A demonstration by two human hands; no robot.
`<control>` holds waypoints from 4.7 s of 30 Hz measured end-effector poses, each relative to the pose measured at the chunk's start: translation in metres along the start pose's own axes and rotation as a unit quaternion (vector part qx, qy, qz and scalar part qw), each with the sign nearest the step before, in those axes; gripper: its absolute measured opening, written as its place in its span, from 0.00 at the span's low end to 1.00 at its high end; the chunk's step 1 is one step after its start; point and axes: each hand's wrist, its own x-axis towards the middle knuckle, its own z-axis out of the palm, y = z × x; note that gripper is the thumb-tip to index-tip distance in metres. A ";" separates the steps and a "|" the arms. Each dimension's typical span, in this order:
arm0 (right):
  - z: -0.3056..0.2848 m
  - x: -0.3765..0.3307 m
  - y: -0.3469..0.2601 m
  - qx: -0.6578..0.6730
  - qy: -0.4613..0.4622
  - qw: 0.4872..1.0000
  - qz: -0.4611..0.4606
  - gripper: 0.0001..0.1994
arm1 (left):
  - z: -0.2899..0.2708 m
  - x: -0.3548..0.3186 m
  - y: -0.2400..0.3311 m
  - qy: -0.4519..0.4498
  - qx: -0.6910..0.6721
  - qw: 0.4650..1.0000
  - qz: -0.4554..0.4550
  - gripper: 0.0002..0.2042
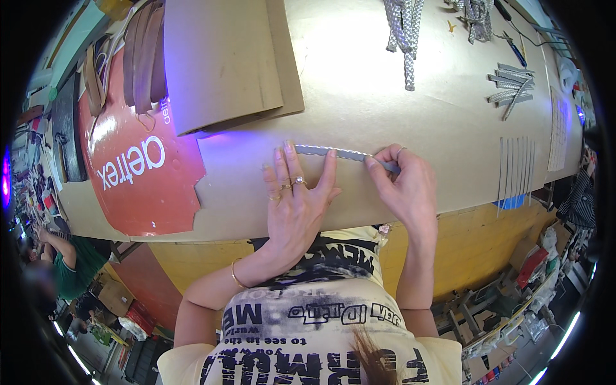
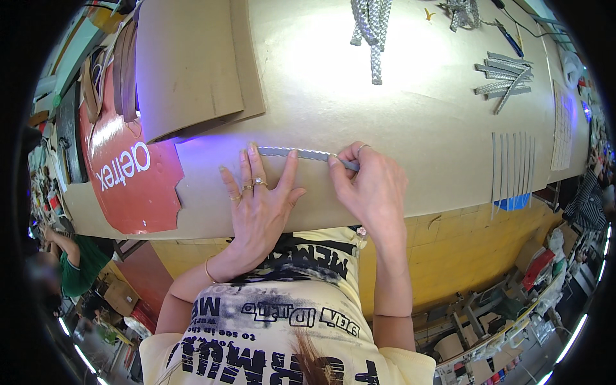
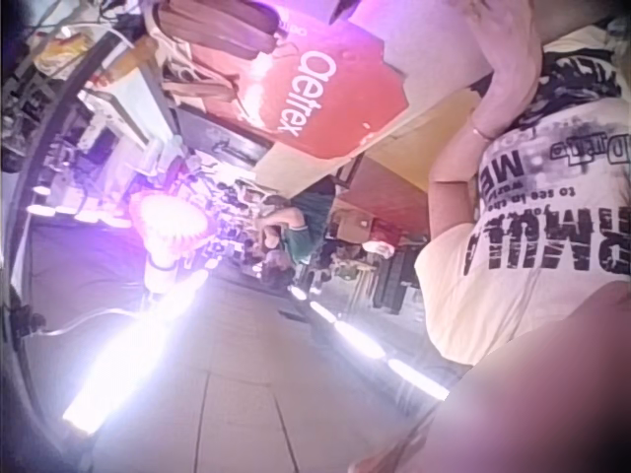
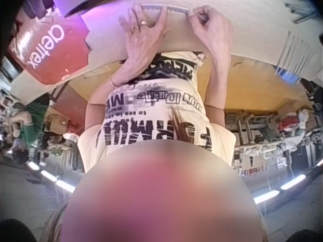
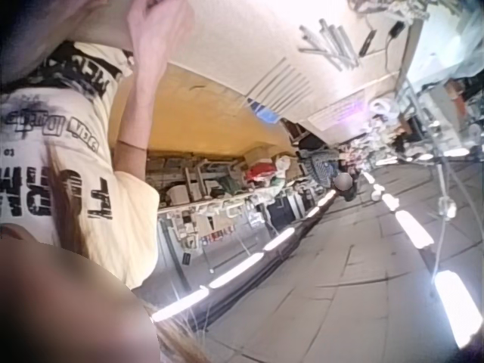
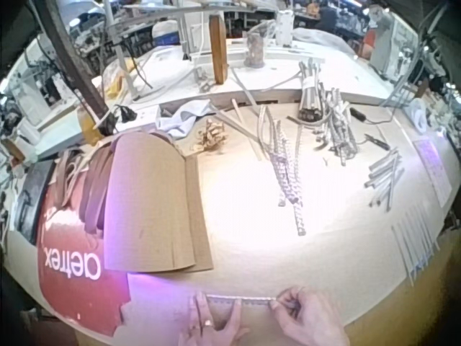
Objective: The person repeatedly picks up short silver braided cords from a table, aligns them end-to-end, and presses them together to form longer cords. The person places the assembled cords back on the table and continues the process with additional pieces.
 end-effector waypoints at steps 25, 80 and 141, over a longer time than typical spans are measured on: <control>-0.016 -0.010 0.036 0.136 0.006 0.990 0.039 0.12 | 0.004 0.006 0.033 -0.054 -0.192 0.977 0.073 0.43; -0.012 -0.036 0.057 0.119 0.157 0.978 -0.069 0.05 | -0.014 0.023 0.056 -0.027 -0.008 0.992 0.124 0.37; 0.063 -0.056 0.068 -0.138 0.199 0.958 -0.150 0.28 | 0.002 0.011 0.005 0.020 -0.147 0.988 0.052 0.35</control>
